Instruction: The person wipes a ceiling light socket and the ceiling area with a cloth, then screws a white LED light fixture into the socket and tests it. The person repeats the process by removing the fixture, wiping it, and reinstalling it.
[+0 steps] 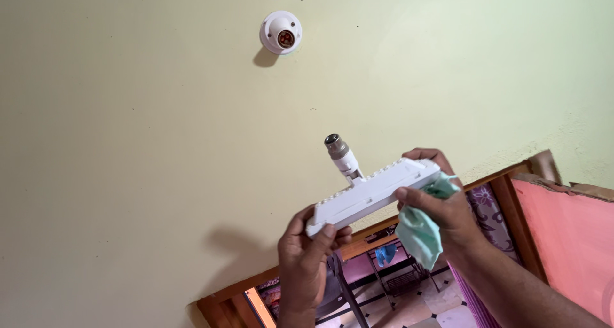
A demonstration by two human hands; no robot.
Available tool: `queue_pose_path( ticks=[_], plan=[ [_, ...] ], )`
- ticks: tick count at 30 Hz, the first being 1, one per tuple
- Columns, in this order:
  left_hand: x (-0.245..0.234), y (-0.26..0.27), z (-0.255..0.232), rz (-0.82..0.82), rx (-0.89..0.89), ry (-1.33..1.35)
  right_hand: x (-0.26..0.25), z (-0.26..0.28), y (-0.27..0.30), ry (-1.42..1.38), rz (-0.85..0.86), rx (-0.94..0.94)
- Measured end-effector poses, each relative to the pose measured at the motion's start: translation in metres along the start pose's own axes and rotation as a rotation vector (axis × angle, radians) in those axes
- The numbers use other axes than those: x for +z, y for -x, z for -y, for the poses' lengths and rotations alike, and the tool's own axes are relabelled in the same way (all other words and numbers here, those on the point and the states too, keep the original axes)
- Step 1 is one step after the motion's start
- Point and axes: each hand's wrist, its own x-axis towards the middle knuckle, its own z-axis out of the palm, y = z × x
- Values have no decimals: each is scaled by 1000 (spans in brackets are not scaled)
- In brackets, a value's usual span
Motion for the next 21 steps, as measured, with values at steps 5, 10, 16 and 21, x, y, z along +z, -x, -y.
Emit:
queue_pose_path(
  ticks=[5,10,16,21],
  plan=[
    [11,1,22,-16,67,168,8,-10,4,-163,-133,119],
    [28,2,50,-114,47,353,20,-23,16,-1,-11,24],
    [37,-1,69,3,-4,463,21,-18,17,34,13,2],
    [25,-18,62,82,88,-21,17,6,5,169,6,-55]
  ],
)
